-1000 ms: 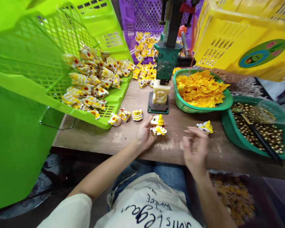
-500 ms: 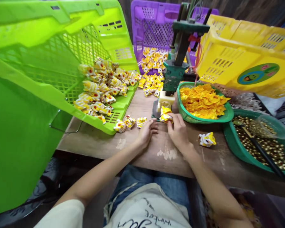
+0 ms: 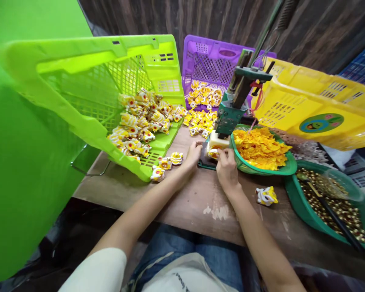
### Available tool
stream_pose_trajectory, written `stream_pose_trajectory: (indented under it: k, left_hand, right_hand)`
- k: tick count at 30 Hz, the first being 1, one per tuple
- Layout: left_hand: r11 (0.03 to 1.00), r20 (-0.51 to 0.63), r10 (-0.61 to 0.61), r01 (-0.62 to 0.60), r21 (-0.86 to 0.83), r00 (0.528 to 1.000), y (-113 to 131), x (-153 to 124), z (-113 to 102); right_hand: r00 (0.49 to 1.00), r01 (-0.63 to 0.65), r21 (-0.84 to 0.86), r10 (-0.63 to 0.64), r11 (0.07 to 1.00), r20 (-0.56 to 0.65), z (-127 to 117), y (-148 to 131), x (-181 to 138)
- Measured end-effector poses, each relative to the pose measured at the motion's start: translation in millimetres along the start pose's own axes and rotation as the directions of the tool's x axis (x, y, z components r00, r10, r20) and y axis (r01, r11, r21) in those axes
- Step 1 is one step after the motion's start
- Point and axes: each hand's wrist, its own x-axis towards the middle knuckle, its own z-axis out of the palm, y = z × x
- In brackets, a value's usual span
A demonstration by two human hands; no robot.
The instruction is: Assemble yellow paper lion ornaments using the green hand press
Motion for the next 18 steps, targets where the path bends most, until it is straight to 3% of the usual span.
stream_pose_trajectory:
  k: [3,8,12,15,18]
  left_hand:
    - [0.995,-0.008,0.059,-0.058,0.086,0.998,0.7,12.5,10.9]
    - [0.962,0.052,0.170,-0.178,0.209,0.984,-7.2,11.2,8.7]
    - [0.927,0.095,0.229,-0.247,0.283,0.969,-13.4,7.2,4.4]
    - [0.904,0.108,0.261,-0.282,0.321,0.959,-15.6,6.9,2.1]
    - [0.876,0.129,0.300,-0.326,0.356,0.945,-18.4,10.2,0.9]
  right_hand:
    - [0.999,-0.037,-0.042,0.035,0.998,-0.032,-0.4,-0.9,2.3]
    - [0.995,0.102,-0.067,-0.101,0.993,0.020,4.1,12.7,7.3]
    - [0.994,0.107,0.009,-0.107,0.994,-0.006,6.5,9.8,-7.4]
    - [0.997,0.078,0.042,-0.076,0.996,-0.032,-6.4,14.0,-19.4]
    - [0.978,0.025,0.039,-0.016,0.999,-0.209,-36.9,36.3,7.2]
